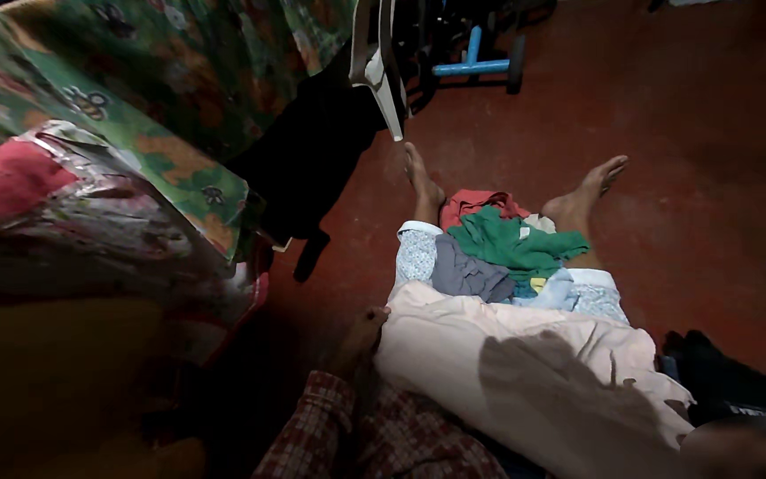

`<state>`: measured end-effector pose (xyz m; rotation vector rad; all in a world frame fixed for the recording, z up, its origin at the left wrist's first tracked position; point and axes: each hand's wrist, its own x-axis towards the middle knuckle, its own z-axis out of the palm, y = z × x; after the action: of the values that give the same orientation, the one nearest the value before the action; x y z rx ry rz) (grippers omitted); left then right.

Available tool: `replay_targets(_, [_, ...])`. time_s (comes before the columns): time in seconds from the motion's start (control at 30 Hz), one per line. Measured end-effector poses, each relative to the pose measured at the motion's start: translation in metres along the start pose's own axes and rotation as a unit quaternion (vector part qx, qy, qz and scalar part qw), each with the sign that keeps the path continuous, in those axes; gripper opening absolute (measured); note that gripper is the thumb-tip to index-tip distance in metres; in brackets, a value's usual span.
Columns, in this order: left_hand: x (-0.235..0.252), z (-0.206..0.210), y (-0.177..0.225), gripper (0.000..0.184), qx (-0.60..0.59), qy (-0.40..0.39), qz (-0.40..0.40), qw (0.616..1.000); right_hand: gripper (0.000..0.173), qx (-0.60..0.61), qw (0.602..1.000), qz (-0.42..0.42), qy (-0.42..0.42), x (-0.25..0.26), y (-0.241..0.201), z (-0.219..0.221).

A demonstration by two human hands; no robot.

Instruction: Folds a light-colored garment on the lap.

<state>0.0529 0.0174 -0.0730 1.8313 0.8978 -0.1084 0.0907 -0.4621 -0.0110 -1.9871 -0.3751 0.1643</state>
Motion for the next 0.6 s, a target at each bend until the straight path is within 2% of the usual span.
replay_targets(0.13, [-0.001, -0.004, 0.004, 0.021, -0.012, 0.044, 0.038, 0.998, 0.023, -0.004, 1.0, -0.003, -0.003, 0.0, 0.0, -0.002])
replay_targets(0.2, [-0.005, -0.001, 0.013, 0.025, -0.003, 0.091, 0.11, 0.99, 0.022, -0.001, 1.0, 0.0, -0.004, 0.0, -0.001, -0.002])
replay_targets(0.27, [-0.01, 0.004, 0.021, 0.02, -0.008, 0.111, 0.225, 0.968, 0.022, -0.006, 1.0, 0.008, -0.006, 0.0, -0.003, -0.001])
replay_targets(0.33, [-0.014, 0.009, 0.03, 0.015, -0.002, 0.063, 0.32, 0.945, 0.022, -0.009, 1.0, 0.005, -0.011, 0.0, -0.002, -0.001])
replay_targets(0.4, [-0.012, 0.012, 0.037, 0.018, 0.047, 0.007, 0.373, 0.927, 0.023, -0.014, 1.0, 0.004, -0.01, 0.0, -0.001, 0.0])
replay_targets(0.6, [-0.011, 0.018, 0.042, 0.021, 0.181, -0.031, 0.393, 0.901, 0.023, -0.014, 1.0, 0.006, -0.008, -0.003, 0.001, -0.001])
